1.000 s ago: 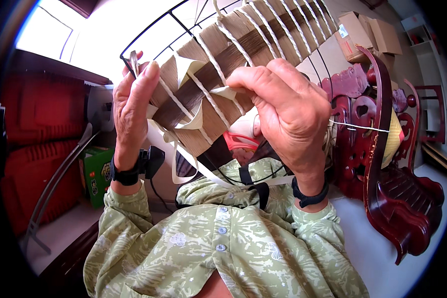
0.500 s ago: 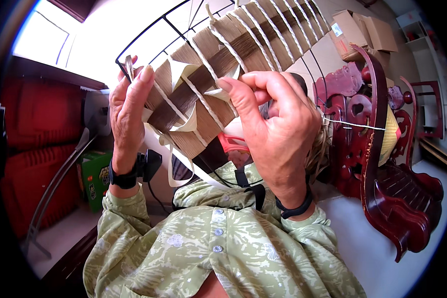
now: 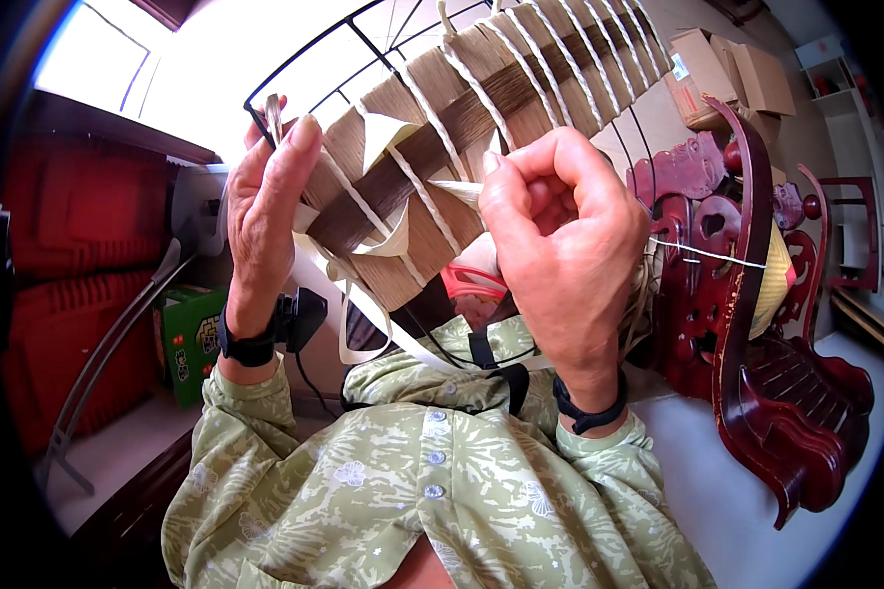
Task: The person weaves a light-colored material through the wire frame of a basket by hand, threading long strips over and under the frame's vertical ribs.
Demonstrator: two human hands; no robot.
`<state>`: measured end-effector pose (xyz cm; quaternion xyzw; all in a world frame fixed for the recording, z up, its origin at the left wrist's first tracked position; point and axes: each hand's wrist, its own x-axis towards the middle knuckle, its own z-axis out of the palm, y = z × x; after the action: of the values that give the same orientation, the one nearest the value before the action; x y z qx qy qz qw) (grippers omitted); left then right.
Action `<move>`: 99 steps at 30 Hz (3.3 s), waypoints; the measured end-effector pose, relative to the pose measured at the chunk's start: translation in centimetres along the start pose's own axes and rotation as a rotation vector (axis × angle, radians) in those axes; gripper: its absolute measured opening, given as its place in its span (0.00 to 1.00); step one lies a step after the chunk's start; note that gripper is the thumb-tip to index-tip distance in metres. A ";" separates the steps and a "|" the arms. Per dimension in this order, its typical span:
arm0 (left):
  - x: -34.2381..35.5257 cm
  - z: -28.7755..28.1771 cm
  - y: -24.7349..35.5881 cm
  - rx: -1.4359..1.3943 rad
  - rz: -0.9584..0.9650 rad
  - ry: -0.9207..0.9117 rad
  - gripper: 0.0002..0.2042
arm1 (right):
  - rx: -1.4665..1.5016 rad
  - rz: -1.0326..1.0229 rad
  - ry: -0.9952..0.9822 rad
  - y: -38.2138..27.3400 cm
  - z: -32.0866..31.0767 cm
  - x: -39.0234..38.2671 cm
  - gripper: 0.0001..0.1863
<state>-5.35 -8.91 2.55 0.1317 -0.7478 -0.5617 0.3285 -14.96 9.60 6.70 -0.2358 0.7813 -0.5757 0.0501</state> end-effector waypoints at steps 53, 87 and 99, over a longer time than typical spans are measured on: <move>0.3 0.0 0.3 0.078 0.022 -0.077 0.23 | -0.223 -0.319 -0.015 2.2 -0.3 0.6 0.13; 0.0 1.7 0.4 0.453 0.167 -0.557 0.18 | 0.840 0.912 -0.067 8.0 -5.0 -1.2 0.12; 4.0 5.3 1.9 0.232 0.090 -0.648 0.13 | 0.601 0.724 0.015 9.3 -7.8 -2.3 0.15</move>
<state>-11.41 -6.56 4.92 -0.0502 -0.8771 -0.4706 0.0813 -18.56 19.46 0.28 0.0811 0.6121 -0.7237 0.3082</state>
